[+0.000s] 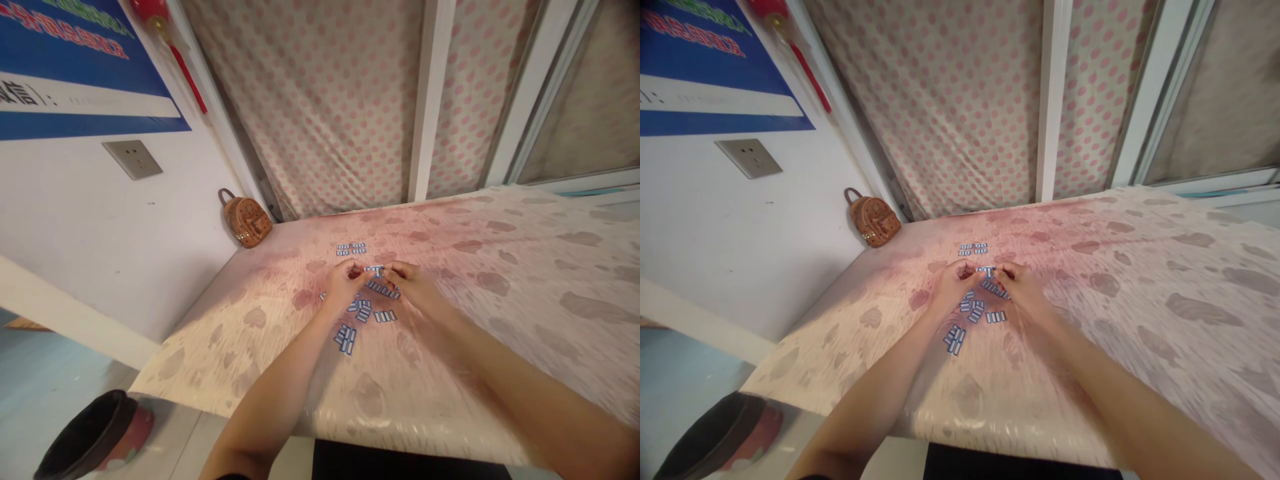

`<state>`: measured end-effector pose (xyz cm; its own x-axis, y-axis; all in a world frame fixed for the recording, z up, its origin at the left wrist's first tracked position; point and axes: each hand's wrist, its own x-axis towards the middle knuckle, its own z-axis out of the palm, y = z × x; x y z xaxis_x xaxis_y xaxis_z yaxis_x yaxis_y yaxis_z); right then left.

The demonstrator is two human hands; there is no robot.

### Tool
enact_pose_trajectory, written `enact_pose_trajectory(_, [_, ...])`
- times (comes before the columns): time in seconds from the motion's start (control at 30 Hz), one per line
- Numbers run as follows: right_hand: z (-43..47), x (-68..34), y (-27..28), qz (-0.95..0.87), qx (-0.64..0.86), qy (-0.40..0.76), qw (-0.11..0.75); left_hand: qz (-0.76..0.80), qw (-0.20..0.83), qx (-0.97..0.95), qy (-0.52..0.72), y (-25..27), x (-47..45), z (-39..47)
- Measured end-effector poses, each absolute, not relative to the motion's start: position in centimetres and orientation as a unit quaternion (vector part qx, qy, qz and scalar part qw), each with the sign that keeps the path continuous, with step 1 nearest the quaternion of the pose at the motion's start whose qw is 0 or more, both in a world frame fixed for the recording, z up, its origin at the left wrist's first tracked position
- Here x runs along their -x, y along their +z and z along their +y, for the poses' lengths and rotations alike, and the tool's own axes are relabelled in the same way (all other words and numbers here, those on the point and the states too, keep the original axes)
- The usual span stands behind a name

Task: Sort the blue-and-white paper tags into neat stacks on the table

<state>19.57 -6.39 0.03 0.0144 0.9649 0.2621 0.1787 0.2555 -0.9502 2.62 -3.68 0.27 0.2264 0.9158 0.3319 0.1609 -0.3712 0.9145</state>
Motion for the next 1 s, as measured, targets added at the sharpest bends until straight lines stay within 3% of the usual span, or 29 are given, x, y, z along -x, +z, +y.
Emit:
enact_pose_trajectory(0.37, [-6.8,-20.0,0.5,-0.594,0.505,0.331,0.532,0.384,0.501,-0.631,0.452,0.2,-2.5,-3.3])
enact_pose_trajectory(1.0, [-7.1,-19.4,-0.2,-0.712,0.459,0.225,0.482,0.371,0.583,-0.590,0.418,0.3,-1.7,-3.1])
